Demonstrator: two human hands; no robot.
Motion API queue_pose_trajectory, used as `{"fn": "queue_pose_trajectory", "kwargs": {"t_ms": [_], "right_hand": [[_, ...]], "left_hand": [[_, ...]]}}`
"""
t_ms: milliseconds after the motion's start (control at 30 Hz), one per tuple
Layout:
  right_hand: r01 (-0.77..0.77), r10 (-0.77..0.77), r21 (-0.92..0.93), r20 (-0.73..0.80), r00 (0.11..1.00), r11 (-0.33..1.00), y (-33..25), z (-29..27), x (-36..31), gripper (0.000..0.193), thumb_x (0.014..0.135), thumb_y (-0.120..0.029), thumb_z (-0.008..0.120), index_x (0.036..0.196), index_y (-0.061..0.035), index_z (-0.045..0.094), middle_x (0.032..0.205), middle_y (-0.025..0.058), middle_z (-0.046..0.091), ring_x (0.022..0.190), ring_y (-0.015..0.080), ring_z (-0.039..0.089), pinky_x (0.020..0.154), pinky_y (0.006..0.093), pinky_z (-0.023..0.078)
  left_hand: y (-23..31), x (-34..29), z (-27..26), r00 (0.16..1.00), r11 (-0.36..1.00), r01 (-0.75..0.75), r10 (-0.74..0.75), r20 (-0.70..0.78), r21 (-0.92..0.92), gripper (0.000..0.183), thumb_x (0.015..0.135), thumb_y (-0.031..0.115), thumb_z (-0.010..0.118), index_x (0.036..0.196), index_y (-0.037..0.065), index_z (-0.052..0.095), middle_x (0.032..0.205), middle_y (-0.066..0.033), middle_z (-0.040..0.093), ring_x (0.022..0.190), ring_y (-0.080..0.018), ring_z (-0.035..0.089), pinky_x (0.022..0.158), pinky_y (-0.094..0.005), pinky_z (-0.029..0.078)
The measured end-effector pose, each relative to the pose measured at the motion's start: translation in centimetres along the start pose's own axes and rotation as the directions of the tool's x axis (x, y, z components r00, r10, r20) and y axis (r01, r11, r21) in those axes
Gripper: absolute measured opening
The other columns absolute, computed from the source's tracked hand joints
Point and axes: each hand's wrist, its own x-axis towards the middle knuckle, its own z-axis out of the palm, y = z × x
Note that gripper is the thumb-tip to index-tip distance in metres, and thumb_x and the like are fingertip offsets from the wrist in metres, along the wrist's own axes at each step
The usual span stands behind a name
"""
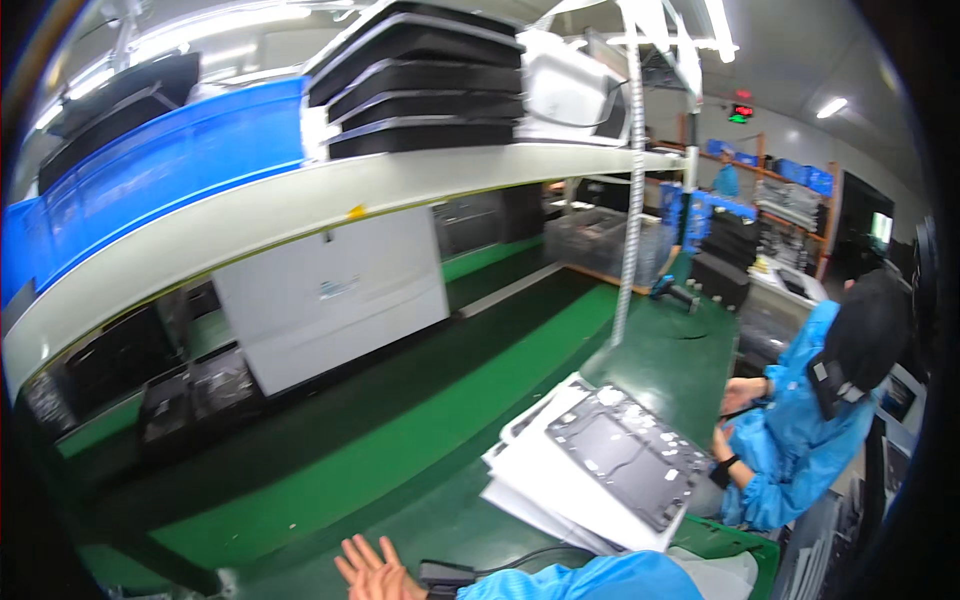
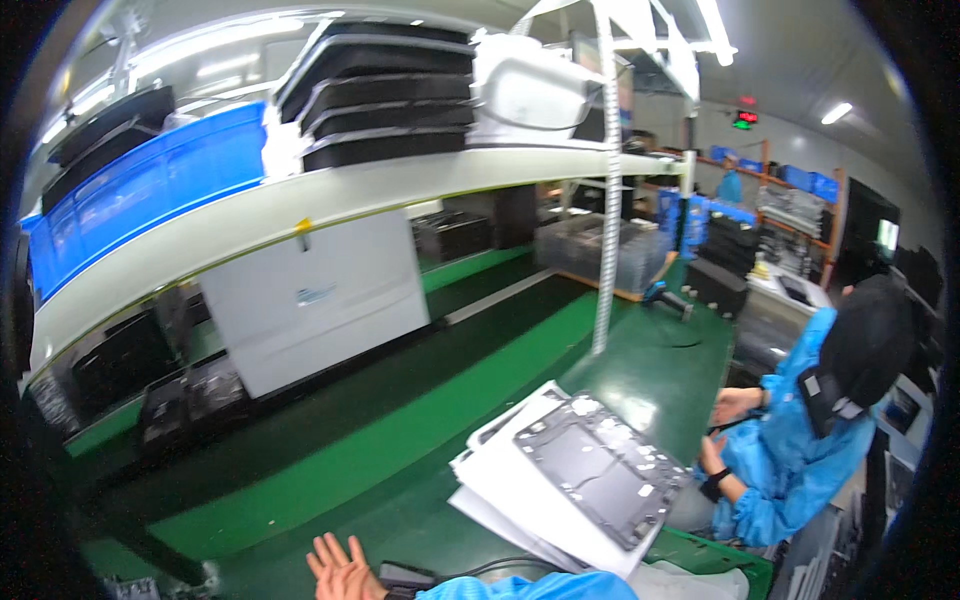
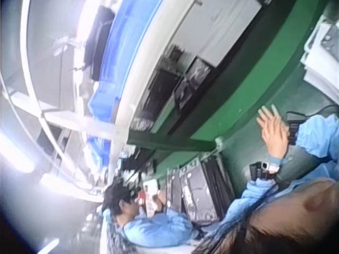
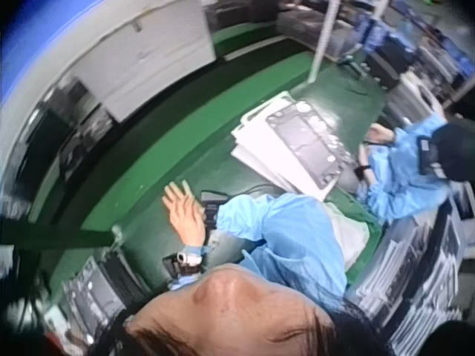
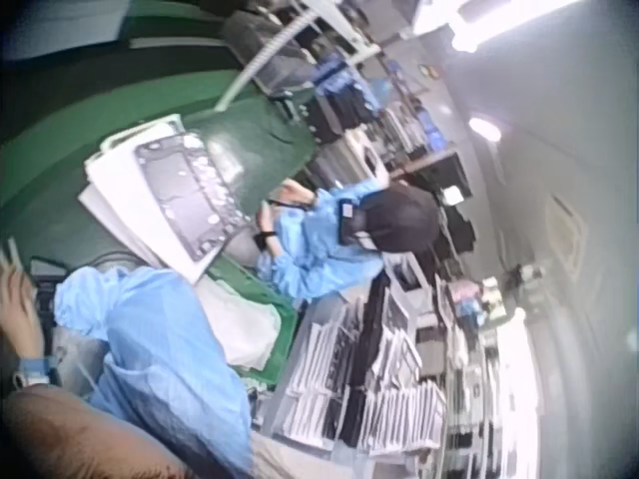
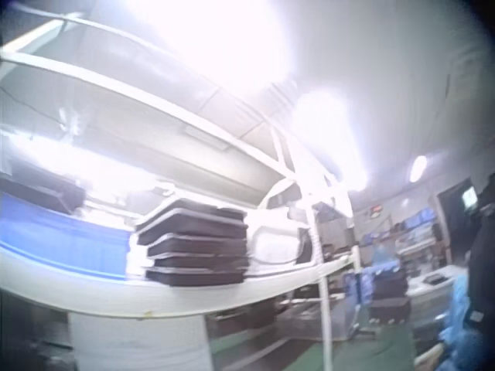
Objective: Installing circuit boards and internal components into electronic device chassis on a production line.
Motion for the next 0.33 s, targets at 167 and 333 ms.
{"fn": "queue_pose_trajectory", "kwargs": {"t_ms": [167, 333], "right_hand": [[0.020, -0.018, 0.060, -0.032, 0.999, 0.998, 0.03, 0.89, -0.88, 0.086, 0.085, -0.040, 0.053, 0.147, -0.0200, -0.002, 0.152, 0.0180, -0.004, 0.141, 0.0325, -0.002, 0.112, 0.0545, 0.001], [0.006, -0.003, 0.080, -0.043, 0.999, 0.997, 0.36, 1.07, -1.08, 0.084, 0.086, -0.038, 0.052, 0.147, -0.0199, -0.003, 0.152, 0.0180, -0.004, 0.141, 0.0325, -0.002, 0.112, 0.0537, 0.001]], "left_hand": [[-0.17, -1.28, 1.09, 0.980, 0.989, 0.150, -0.151, 0.130, 0.016, 0.036, 0.082, 0.018, 0.050, 0.115, 0.006, 0.057, 0.127, -0.0115, 0.049, 0.126, -0.0356, 0.036, 0.102, -0.0479, 0.027], [-0.37, -1.36, 0.97, 0.980, 0.988, 0.154, -0.156, 0.123, 0.023, 0.035, 0.082, 0.017, 0.050, 0.115, 0.006, 0.058, 0.127, -0.0111, 0.049, 0.125, -0.0356, 0.036, 0.103, -0.0481, 0.027]]}}
